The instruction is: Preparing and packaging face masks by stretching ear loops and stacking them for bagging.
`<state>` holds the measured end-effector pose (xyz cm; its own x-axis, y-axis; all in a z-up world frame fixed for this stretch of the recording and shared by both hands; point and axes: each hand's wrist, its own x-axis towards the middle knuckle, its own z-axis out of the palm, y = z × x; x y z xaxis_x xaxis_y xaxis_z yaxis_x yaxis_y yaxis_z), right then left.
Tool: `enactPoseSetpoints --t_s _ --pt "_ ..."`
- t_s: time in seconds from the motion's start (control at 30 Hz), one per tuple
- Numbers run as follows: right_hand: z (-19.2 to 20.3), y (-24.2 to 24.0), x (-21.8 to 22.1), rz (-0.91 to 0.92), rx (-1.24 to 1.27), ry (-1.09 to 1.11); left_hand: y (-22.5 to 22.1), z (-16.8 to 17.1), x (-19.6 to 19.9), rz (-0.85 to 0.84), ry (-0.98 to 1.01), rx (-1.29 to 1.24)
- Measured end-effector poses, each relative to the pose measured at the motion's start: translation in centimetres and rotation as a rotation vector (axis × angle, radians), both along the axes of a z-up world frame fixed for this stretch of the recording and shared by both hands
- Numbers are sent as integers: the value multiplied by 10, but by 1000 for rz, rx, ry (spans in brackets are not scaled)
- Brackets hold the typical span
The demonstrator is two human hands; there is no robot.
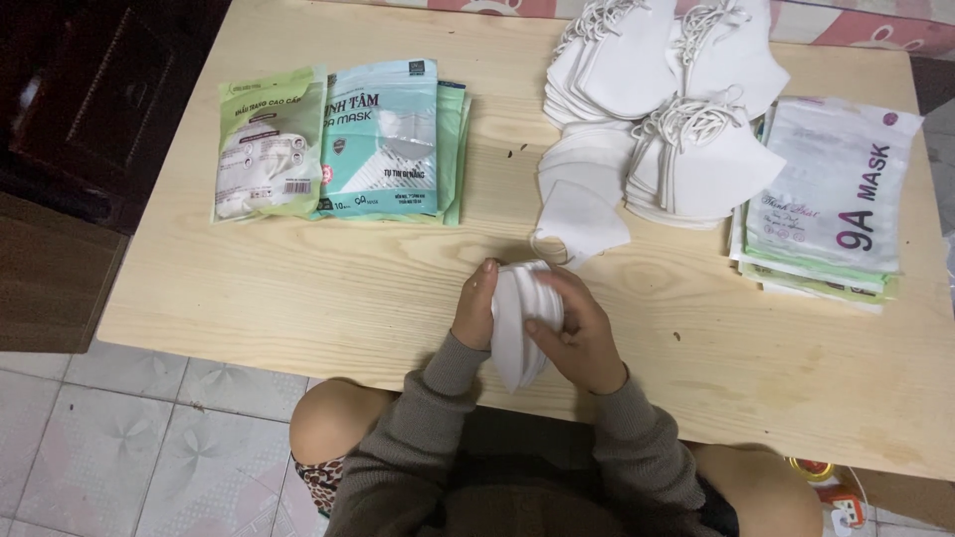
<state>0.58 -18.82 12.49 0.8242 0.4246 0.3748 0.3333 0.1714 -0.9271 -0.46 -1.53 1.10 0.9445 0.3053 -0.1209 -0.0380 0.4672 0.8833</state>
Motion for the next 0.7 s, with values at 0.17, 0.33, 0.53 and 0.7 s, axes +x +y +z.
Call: enactPoseSetpoints --t_s 0.17,0.33,0.53,0.7 --pt "1 -4 5 -6 -121 12 -6 21 1 -13 39 86" --pt "-9 -22 37 -280 -265 -174 -6 97 2 -78 64 378" --pt "-25 -75 66 -910 -41 -542 -6 69 3 300 -225 597" --pt "38 -17 25 -550 423 307 -28 64 -4 -548 -41 252"
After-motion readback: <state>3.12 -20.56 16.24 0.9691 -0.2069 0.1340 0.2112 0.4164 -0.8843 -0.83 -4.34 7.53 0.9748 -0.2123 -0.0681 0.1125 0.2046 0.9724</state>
